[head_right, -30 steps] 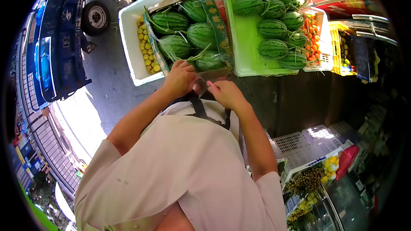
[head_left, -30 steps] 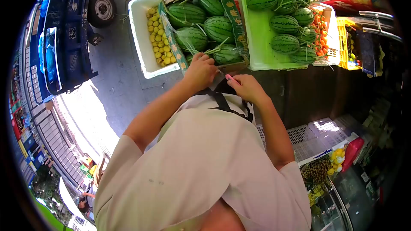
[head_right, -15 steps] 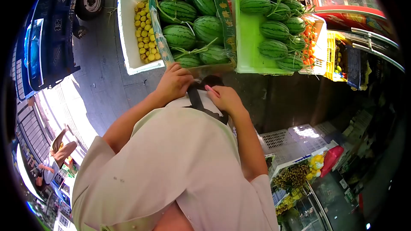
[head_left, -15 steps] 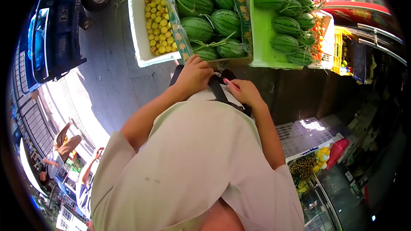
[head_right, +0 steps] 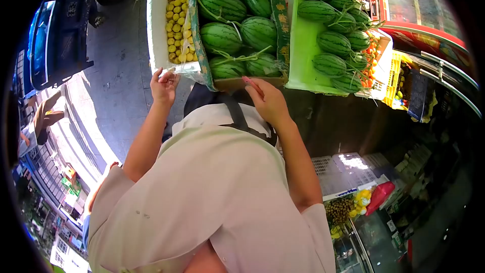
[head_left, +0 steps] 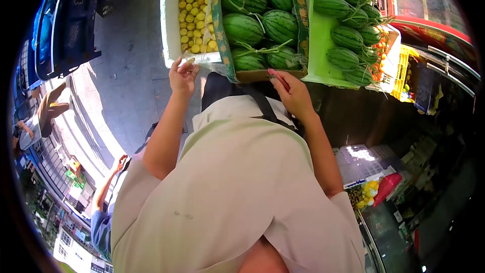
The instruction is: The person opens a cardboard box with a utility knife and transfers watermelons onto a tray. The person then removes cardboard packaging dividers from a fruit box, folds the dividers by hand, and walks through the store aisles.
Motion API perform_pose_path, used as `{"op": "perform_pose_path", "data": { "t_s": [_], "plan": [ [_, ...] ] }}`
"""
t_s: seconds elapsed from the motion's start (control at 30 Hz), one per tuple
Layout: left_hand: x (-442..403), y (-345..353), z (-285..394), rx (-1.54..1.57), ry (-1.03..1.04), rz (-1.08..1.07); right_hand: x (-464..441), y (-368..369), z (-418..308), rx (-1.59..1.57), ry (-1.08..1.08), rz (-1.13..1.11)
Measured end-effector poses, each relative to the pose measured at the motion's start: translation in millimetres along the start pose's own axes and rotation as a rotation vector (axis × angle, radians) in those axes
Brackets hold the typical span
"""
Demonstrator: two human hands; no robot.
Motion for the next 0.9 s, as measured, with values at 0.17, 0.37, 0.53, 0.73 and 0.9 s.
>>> {"op": "perform_pose_path", "data": {
  "t_s": [0.17, 0.37, 0.53, 0.73, 0.9],
  "plan": [
    [-41, -61, -46, -0.258, -0.062, 0.173, 8, -4, -4, -0.077, 0.070, 0.022],
    [-34, -90, 4, -1.067, -0.041, 0.349, 15, -30, 37, -0.047, 0.024, 0.361],
    [23, 69, -3, -1.460, 0.443, -0.067, -34, -59, 77, 0.044, 0.306, 0.490],
    [22, 135, -59, -1.765, 0.399, -0.142, -93, -66, 84, 0.342, 0.108, 0.488],
    [25, 122, -41, -1.496, 0.503, -0.350, -97, -65, 77, 0.531, 0.219, 0.243]
  ]
}}
Point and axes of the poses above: each hand's wrist, its own x-axis away from the middle knuckle, its own y-axis out of the palm, z = x × y, the point moved 6 cm from there along -x, towards the middle knuckle
